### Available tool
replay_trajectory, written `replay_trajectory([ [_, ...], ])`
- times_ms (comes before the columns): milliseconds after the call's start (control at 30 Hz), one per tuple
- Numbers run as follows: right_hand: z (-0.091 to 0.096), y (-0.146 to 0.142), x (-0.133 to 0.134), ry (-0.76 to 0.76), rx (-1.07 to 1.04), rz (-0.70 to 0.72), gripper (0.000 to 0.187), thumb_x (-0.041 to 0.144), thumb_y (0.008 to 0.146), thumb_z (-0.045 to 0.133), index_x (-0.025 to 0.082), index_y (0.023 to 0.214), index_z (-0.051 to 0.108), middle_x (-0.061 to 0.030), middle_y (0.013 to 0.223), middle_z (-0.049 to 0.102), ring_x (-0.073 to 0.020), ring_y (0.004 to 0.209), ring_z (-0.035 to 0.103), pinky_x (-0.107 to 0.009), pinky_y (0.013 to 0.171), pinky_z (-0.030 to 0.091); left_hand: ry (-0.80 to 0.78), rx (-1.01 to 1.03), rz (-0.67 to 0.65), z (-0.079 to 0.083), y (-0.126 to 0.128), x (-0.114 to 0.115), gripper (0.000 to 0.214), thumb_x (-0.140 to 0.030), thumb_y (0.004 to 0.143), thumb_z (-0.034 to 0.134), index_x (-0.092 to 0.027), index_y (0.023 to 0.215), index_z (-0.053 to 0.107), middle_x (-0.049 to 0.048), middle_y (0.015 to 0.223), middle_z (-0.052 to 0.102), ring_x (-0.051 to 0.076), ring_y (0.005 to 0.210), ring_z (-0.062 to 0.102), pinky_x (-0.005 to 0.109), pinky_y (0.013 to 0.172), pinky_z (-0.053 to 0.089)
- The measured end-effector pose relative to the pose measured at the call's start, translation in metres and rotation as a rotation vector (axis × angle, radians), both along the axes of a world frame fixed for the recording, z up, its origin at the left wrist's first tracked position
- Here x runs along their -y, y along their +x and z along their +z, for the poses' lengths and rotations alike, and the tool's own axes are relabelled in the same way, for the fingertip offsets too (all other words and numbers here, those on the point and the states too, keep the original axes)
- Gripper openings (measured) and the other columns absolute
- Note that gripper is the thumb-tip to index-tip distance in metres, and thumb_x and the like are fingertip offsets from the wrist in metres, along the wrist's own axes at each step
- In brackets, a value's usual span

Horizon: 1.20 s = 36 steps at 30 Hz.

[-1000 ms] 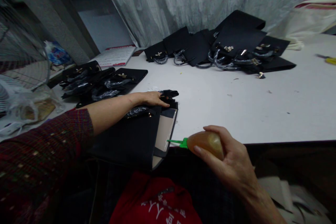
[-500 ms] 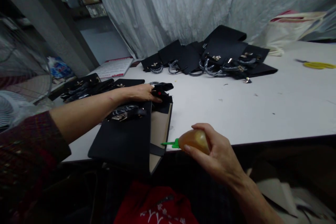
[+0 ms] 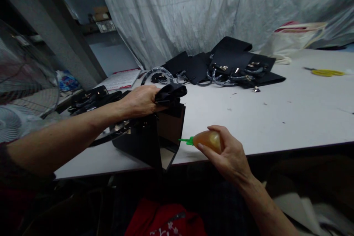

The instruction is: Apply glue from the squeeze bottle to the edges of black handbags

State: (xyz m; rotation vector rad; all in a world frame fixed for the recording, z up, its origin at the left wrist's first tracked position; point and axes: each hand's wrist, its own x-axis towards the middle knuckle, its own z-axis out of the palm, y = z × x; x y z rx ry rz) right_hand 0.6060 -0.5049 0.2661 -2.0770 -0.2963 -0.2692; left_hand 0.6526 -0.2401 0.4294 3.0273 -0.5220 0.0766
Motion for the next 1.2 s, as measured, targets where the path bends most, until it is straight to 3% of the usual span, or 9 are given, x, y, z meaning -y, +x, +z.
replay_trajectory([
  [100,-0.002,-0.003,0.000,0.021,-0.035,0.022,0.056,0.059,0.072,0.075,0.023,0.113,0.061,-0.0085,0.106,0.066,-0.0279,0.087,0.066,-0.039,0.076,0.054,0.021,0.037,0.049,-0.002,-0.013,0.002,0.024,-0.038,0.081,0.061,-0.018,0.087,0.071,0.0076,0.083,0.066,0.025,0.085,0.064,0.033,0.077,0.047],
  [333,-0.015,-0.012,0.000,0.030,-0.024,0.011,0.053,0.057,0.073,0.075,0.023,0.112,0.062,-0.0059,0.103,0.065,-0.0253,0.084,0.065,-0.038,0.076,0.053,0.045,-0.007,0.232,0.004,-0.029,-0.001,0.020,-0.029,0.074,0.065,-0.017,0.089,0.071,0.0080,0.080,0.067,0.026,0.083,0.065,0.034,0.076,0.049],
  [500,-0.018,-0.015,-0.003,0.027,-0.089,0.023,0.052,0.056,0.073,0.074,0.022,0.111,0.062,-0.0049,0.095,0.066,-0.0236,0.077,0.064,-0.037,0.071,0.054,0.030,-0.012,0.253,0.004,-0.033,-0.006,0.020,-0.032,0.077,0.063,-0.016,0.085,0.072,0.0066,0.072,0.066,0.024,0.074,0.065,0.033,0.070,0.048],
  [633,-0.023,-0.015,-0.005,0.041,0.015,-0.064,0.054,0.057,0.072,0.073,0.022,0.111,0.063,-0.0074,0.104,0.067,-0.0258,0.083,0.065,-0.038,0.074,0.054,0.010,-0.006,0.220,0.004,-0.037,-0.007,0.024,-0.038,0.080,0.061,-0.017,0.085,0.073,0.0072,0.073,0.067,0.023,0.074,0.066,0.031,0.066,0.046],
  [800,-0.026,-0.016,-0.004,-0.028,0.025,0.023,0.048,0.054,0.075,0.073,0.023,0.110,0.063,-0.0056,0.097,0.068,-0.0236,0.076,0.065,-0.037,0.072,0.055,-0.016,-0.030,0.225,0.004,-0.039,-0.008,0.024,-0.041,0.080,0.064,-0.020,0.086,0.074,0.0067,0.076,0.070,0.023,0.073,0.066,0.031,0.065,0.045],
  [1000,-0.020,-0.017,-0.004,-0.080,0.197,-0.018,0.047,0.053,0.080,0.071,0.022,0.114,0.062,-0.0076,0.104,0.068,-0.0253,0.085,0.067,-0.037,0.077,0.055,-0.015,-0.056,0.259,0.004,-0.038,-0.007,0.028,-0.045,0.078,0.068,-0.021,0.088,0.076,0.0062,0.075,0.069,0.022,0.071,0.064,0.031,0.064,0.044],
  [1100,-0.020,-0.016,-0.006,-0.121,0.187,0.030,0.046,0.053,0.081,0.070,0.022,0.114,0.062,-0.0070,0.100,0.068,-0.0245,0.080,0.067,-0.037,0.076,0.055,-0.013,-0.071,0.256,0.005,-0.037,-0.007,0.027,-0.044,0.077,0.068,-0.020,0.085,0.076,0.0050,0.069,0.067,0.020,0.067,0.062,0.030,0.062,0.042],
  [1200,-0.020,-0.016,-0.008,-0.105,0.192,-0.011,0.048,0.053,0.080,0.070,0.021,0.115,0.062,-0.0081,0.103,0.068,-0.0253,0.083,0.067,-0.037,0.076,0.055,-0.008,-0.070,0.248,0.005,-0.035,-0.007,0.027,-0.044,0.077,0.067,-0.019,0.082,0.075,0.0041,0.066,0.066,0.019,0.064,0.061,0.030,0.061,0.041],
])
